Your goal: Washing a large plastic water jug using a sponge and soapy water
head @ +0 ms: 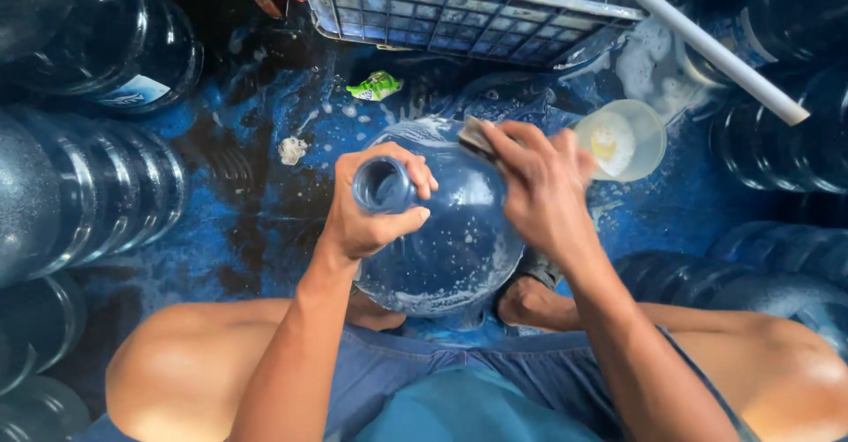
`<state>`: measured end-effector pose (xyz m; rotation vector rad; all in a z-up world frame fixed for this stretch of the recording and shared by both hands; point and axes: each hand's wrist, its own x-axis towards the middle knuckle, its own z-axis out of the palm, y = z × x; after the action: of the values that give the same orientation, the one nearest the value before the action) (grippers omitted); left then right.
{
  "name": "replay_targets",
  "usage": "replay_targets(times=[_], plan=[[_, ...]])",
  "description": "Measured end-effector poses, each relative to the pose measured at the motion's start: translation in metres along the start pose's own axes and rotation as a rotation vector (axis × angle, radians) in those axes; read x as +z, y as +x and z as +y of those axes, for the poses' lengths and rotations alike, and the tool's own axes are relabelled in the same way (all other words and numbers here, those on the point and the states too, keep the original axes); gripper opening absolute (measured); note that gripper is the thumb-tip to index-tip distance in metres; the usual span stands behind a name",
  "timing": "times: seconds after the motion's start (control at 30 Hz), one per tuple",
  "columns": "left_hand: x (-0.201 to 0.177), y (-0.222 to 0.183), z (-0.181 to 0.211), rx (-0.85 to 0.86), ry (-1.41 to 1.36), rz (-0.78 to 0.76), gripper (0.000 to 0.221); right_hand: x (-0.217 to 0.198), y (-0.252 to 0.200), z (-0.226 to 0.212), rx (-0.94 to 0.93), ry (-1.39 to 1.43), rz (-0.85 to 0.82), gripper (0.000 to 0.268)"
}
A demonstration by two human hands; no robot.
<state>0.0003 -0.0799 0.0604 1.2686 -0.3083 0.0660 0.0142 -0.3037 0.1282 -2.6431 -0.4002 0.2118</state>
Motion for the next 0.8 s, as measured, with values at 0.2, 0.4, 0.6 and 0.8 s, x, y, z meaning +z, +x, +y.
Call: replay_targets(times=[0.2,0.4,0.6,0.8], plan=[[0.0,0.006,0.018,-0.021,0.012,-0.01,0.021,0.008,-0.02,-0.027,-0.09,-0.239,0.08,0.063],[0.02,-0.002,0.02,-0.047,-0.017,-0.128,0.02,0.019,0.061,0.01,-0.185,0.145,-0.185,0.047],[-0.023,0.001,0.013,0.011,0.112,0.096,0.024,-0.011,-0.009,-0.016,-0.09,-0.118,-0.123,0.063],[0.036,-0.009,0.022,-0.059,0.038,-0.258,0.025,0.027,0.043,0.001,-0.141,-0.058,-0.228,0.067]])
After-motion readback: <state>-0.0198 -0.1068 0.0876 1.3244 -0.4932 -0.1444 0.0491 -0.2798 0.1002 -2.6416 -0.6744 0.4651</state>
